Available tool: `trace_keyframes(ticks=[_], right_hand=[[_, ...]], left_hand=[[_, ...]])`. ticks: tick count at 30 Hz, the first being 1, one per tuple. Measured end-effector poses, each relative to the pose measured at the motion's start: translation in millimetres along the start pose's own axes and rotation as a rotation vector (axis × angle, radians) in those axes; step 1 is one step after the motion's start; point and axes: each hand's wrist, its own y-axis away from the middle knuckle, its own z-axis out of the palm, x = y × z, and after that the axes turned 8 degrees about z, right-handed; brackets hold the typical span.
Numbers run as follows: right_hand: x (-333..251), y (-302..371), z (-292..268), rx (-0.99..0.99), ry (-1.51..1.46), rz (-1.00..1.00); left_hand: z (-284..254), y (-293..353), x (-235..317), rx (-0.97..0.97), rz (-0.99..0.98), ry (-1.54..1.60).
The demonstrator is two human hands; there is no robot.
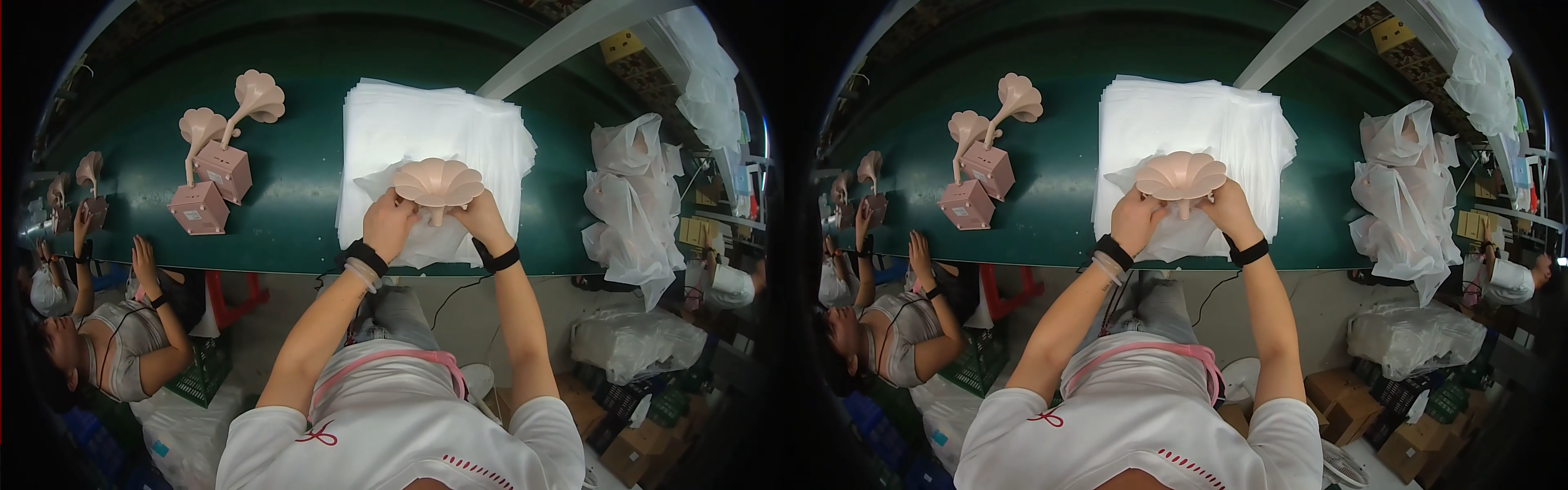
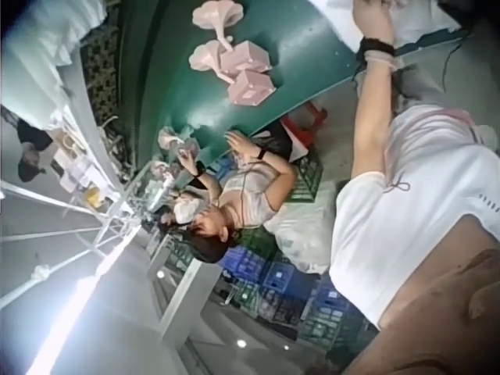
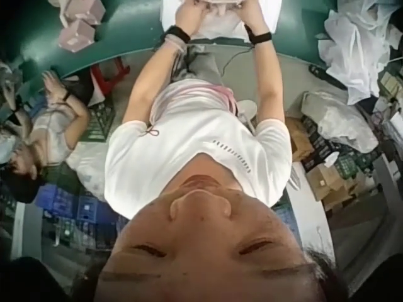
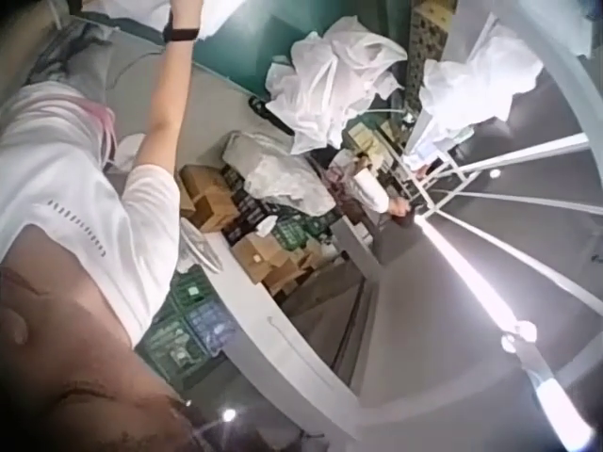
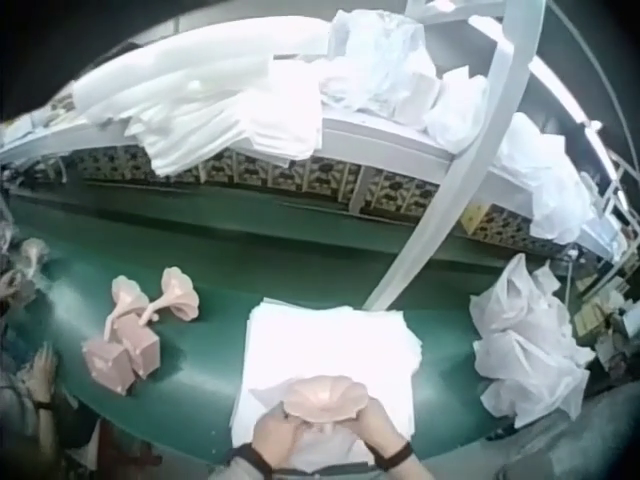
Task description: The person packages gramophone-shaped music boxes by hand, picking up a music box, sliding it into a plastic bag, and placing the bagged item onto a pile.
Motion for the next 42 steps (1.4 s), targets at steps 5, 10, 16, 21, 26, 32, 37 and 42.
trace_keyframes(ticks=[5,10,16,21,26,32,37,42], right_hand=[[1,-8,15,0.147,0.203,-0.062],[20,-17,6,0.143,0.392,0.087],[0,-29,-15,0.099,-0.317,0.339],[3,-59,-18,-0.018,-0.573,0.467],[-29,-50,-22,0.248,-0.401,0.357],[-32,-47,-34,0.304,-0.114,0.280],[-53,-71,-33,0.386,0.036,0.278],[-61,-10,-27,0.661,-0.004,-0.134]], left_hand=[[10,-22,-13,0.041,-0.306,-0.058],[-15,-38,0,0.182,-0.258,-0.110],[-26,-12,23,0.253,-0.108,-0.404],[-26,-57,-37,0.123,-0.373,0.010],[-51,-69,-9,0.156,-0.432,0.125],[-44,-84,-10,0.157,-0.302,0.127],[-48,-109,-20,0.172,-0.170,0.048],[-67,-46,-5,0.370,-0.022,0.290]])
